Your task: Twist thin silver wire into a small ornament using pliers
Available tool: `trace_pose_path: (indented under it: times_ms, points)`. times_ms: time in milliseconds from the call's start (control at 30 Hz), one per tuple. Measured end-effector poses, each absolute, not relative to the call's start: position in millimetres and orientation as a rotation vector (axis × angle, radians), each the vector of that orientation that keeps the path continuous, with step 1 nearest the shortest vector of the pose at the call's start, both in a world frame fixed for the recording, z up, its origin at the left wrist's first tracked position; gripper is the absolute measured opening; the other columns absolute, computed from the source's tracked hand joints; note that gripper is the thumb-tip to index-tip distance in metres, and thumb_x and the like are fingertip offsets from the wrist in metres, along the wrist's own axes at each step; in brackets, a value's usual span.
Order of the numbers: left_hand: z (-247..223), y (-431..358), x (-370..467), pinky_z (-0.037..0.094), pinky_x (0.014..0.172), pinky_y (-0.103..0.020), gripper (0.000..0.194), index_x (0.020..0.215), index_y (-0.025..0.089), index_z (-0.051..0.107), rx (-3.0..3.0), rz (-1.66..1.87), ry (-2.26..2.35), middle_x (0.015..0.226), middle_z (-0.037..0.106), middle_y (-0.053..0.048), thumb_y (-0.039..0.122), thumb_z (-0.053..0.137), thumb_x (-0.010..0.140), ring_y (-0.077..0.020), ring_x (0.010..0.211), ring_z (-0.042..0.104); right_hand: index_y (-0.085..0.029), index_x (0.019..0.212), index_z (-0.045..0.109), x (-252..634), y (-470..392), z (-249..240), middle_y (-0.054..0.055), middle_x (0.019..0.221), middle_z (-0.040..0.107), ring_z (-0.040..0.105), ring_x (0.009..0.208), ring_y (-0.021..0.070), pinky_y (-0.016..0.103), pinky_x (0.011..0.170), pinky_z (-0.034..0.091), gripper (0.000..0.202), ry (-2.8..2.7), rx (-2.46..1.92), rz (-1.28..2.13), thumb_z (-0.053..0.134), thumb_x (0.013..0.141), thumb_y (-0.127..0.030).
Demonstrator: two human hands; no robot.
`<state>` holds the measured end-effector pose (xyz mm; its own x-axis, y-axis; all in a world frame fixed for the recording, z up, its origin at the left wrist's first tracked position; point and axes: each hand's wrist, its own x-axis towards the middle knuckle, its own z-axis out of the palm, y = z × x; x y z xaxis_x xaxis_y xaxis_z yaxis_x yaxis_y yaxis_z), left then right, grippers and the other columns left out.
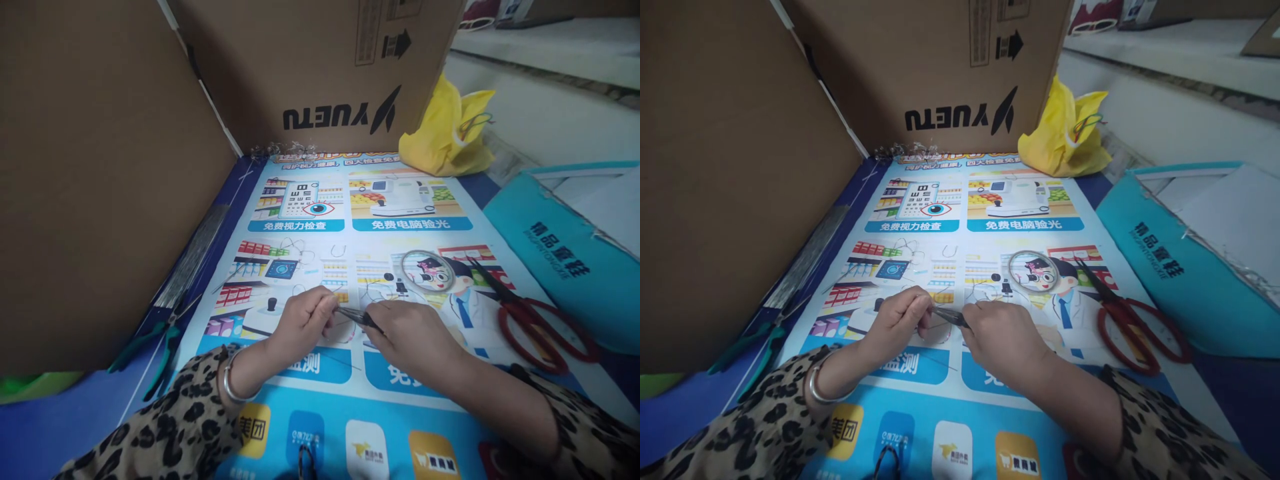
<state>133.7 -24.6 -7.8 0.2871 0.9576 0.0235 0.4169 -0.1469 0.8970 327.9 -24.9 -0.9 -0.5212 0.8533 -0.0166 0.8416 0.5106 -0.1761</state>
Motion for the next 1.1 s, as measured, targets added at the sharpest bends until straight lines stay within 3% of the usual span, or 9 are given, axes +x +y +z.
trace_pose_path:
  times_ms: [600, 1100]
  points:
    - [-7.4, -26.4, 137.8, 0.04, 0.047, -0.019, 0.032, 0.074, 0.018, 0.049, 1.427, 0.829, 1.233, 0.051, 0.051, 0.006, 0.042, 0.038, 0.089, -0.0072, 0.041, 0.048, -0.017, 0.066, 0.059, 330.3, -25.6, -17.1, 0.003, 0.059, 0.06, 0.054, 0.055, 0.0156, 0.029, 0.053, 0.023, 0.012, -2.535, -1.241, -0.281, 0.052, 0.076, -0.014]
    - [-7.5, -25.5, 138.1, 0.04, 0.051, -0.021, 0.031, 0.072, 0.018, 0.05, 1.531, 0.821, 1.306, 0.052, 0.052, 0.004, 0.041, 0.038, 0.089, -0.0085, 0.043, 0.049, -0.017, 0.07, 0.059, 326.3, -26.8, -15.6, 0.002, 0.063, 0.062, 0.057, 0.06, 0.0165, 0.028, 0.054, 0.025, 0.008, -2.566, -1.341, -0.16, 0.057, 0.076, -0.022]
